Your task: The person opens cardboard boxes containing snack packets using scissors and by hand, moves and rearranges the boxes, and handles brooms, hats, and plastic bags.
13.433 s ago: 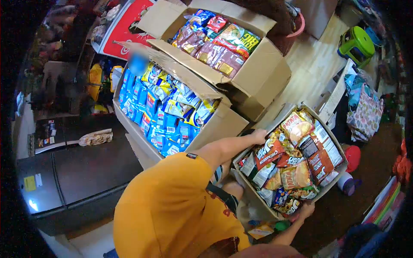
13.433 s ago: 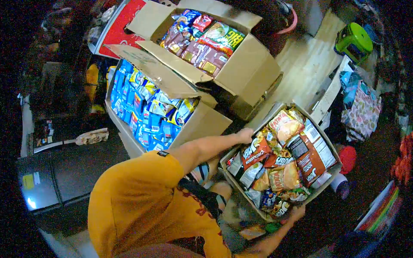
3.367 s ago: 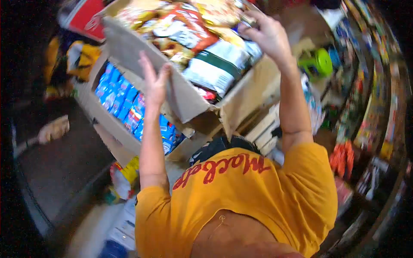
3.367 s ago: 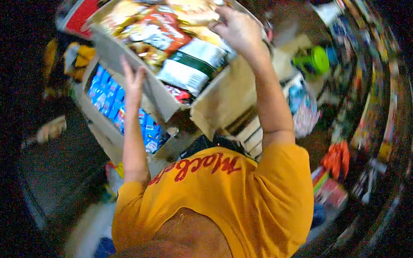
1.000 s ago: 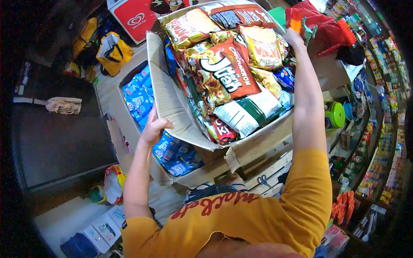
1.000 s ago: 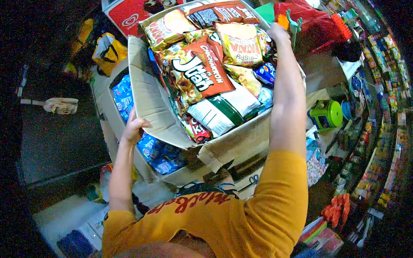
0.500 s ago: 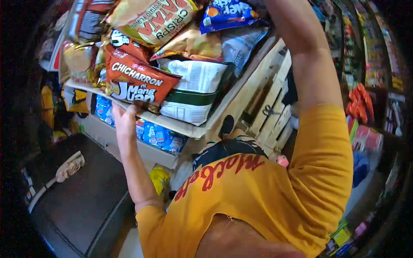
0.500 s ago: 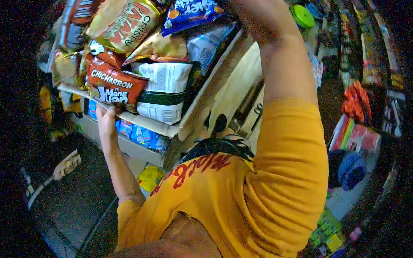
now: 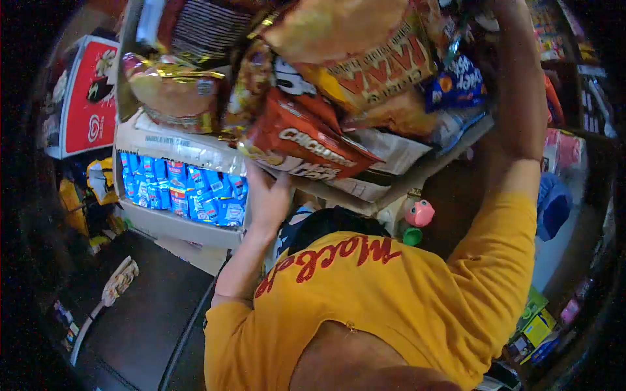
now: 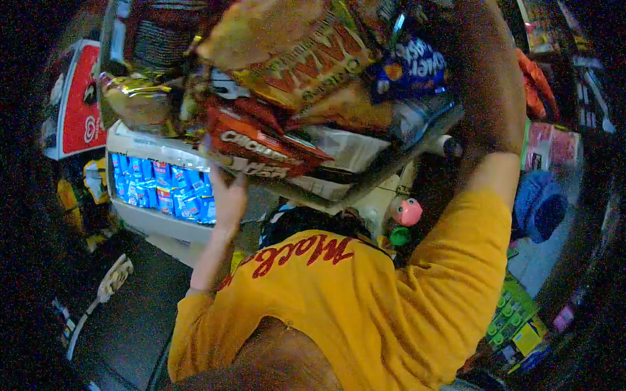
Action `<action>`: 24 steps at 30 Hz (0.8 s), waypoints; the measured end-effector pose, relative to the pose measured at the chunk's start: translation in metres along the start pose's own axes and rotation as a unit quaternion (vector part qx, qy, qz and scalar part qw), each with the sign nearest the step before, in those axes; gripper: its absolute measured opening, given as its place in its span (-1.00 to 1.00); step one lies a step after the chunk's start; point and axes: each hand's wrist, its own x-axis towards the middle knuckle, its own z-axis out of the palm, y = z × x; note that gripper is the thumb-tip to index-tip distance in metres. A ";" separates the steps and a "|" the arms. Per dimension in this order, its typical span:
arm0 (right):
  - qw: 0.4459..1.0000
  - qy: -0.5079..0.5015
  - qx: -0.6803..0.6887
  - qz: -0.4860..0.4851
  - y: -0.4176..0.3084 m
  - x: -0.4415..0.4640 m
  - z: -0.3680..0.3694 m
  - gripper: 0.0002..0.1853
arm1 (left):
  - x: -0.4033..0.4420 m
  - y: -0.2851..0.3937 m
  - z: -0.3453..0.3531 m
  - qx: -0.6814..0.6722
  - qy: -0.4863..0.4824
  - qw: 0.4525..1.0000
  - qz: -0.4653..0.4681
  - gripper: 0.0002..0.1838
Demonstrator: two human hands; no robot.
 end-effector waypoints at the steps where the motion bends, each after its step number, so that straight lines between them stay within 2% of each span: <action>1: 1.000 -0.005 0.011 -0.003 0.017 -0.017 -0.001 -0.81 | -0.002 -0.004 0.012 -0.011 -0.015 1.000 -0.005 -0.40; 3: 0.999 -0.034 -0.020 0.021 0.039 -0.048 0.000 -0.81 | -0.006 -0.015 0.037 -0.035 -0.033 0.999 -0.015 -0.44; 5: 0.997 -0.065 -0.028 0.031 0.063 -0.082 0.007 -0.80 | -0.005 -0.038 0.058 -0.011 -0.107 0.994 -0.015 -0.47; 6: 0.996 -0.062 -0.068 0.003 0.113 -0.106 0.033 -0.62 | -0.003 -0.054 0.068 0.002 -0.131 0.991 -0.015 -0.48; 7: 0.988 -0.073 -0.128 0.054 0.121 -0.125 0.044 -0.61 | -0.002 -0.080 0.082 -0.021 -0.117 0.993 0.013 -0.48; 8: 0.977 -0.143 -0.117 0.107 0.114 -0.137 0.042 -0.66 | -0.002 -0.091 0.092 0.031 -0.116 0.992 0.030 -0.48; 9: 0.983 -0.129 -0.074 0.107 0.127 -0.160 0.052 -0.68 | -0.001 -0.102 0.102 0.083 -0.113 0.989 0.046 -0.48; 10: 0.974 -0.151 -0.110 0.126 0.129 -0.179 0.060 -0.70 | 0.000 -0.089 0.107 0.028 -0.116 0.991 0.063 -0.45; 11: 0.972 -0.152 -0.103 0.148 0.131 -0.199 0.070 -0.72 | 0.000 -0.115 0.112 0.084 -0.147 0.986 0.010 -0.39; 13: 0.953 -0.201 -0.158 0.163 0.138 -0.235 0.093 -0.76 | 0.005 -0.145 0.120 0.082 -0.226 0.966 -0.095 -0.15; 15: 0.966 -0.181 -0.105 0.151 0.150 -0.261 0.112 -0.76 | 0.005 -0.205 0.143 0.108 -0.239 0.959 -0.104 -0.10; 16: 0.964 -0.186 -0.100 0.161 0.157 -0.276 0.120 -0.76 | 0.003 -0.207 0.148 0.106 -0.233 0.963 -0.082 -0.08; 19: 0.964 -0.192 -0.092 0.157 0.173 -0.310 0.149 -0.80 | 0.005 -0.215 0.165 0.105 -0.241 0.959 -0.107 -0.04; 20: 0.955 -0.223 -0.113 0.159 0.177 -0.323 0.158 -0.81 | 0.005 -0.250 0.178 0.104 -0.252 0.956 -0.112 -0.04; 21: 0.961 -0.203 -0.096 0.164 0.168 -0.328 0.165 -0.82 | 0.006 -0.284 0.188 0.103 -0.262 0.952 -0.122 -0.04; 23: 0.954 -0.231 -0.111 0.156 0.165 -0.320 0.169 -0.83 | 0.008 -0.265 0.188 0.110 -0.246 0.946 -0.179 -0.24; 24: 0.950 -0.248 -0.112 0.157 0.164 -0.316 0.170 -0.83 | 0.009 -0.273 0.191 0.100 -0.247 0.946 -0.183 -0.27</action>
